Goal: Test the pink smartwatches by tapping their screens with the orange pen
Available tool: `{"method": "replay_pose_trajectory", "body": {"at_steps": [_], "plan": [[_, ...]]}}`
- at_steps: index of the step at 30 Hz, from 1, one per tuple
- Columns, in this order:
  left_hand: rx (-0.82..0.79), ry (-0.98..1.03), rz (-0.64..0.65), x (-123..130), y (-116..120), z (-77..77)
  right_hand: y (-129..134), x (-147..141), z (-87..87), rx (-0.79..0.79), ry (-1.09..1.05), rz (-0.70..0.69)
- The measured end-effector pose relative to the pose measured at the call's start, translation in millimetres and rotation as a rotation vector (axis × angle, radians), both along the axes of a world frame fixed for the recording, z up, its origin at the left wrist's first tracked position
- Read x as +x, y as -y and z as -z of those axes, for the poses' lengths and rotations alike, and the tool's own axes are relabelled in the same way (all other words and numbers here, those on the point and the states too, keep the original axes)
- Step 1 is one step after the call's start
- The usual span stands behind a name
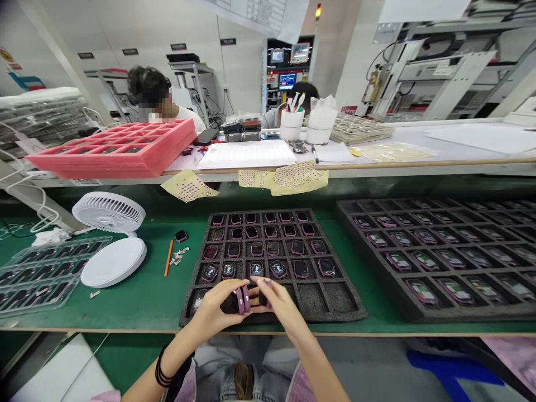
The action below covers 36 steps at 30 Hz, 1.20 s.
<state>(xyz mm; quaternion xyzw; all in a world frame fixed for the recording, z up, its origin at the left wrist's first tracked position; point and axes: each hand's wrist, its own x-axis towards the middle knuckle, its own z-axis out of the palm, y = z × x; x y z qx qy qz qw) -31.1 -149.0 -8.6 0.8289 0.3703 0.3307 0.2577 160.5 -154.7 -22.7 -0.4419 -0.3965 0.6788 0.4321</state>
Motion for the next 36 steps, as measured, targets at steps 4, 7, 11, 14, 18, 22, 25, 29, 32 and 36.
{"method": "replay_pose_trajectory", "body": {"at_steps": [4, 7, 11, 14, 18, 22, 25, 29, 32, 36], "plan": [[0.03, -0.158, -0.019, 24.7, -7.6, 2.0, 7.4, 25.9, 2.7, 0.189, 0.298, 0.24], [0.011, -0.27, -0.005, 39.4, -11.1, 4.9, 10.7, 32.5, 12.2, 0.467, 0.711, 0.334], [0.018, -0.251, -0.047, 28.8, -12.3, 5.4, 7.7, 32.9, 30.2, 0.653, 1.039, 0.322], [0.069, -0.319, -0.128, 4.9, -9.4, 5.0, 6.6, 36.0, 33.3, 0.72, 1.132, 0.278], [0.14, -0.476, -0.143, -17.8, -0.4, 10.3, 11.8, 40.1, 20.9, 0.776, 1.177, 0.322], [0.209, -0.556, -0.041, -20.5, 9.4, 15.7, 17.6, 32.1, 9.4, 0.892, 1.178, 0.156], [0.239, -0.623, -0.017, -19.0, 15.3, 13.8, 21.0, 19.6, 11.1, 0.966, 1.237, -0.101], [0.266, -0.634, -0.037, -32.3, 14.2, 7.2, 24.6, 7.5, 23.3, 1.019, 1.344, -0.195], [0.255, -0.566, -0.303, -64.2, -1.5, 1.3, 23.8, 5.4, 30.7, 1.037, 1.374, -0.18], [0.146, -0.625, -0.665, -122.8, -38.7, -5.3, 20.2, 8.0, 31.4, 1.033, 1.36, -0.238]]}}
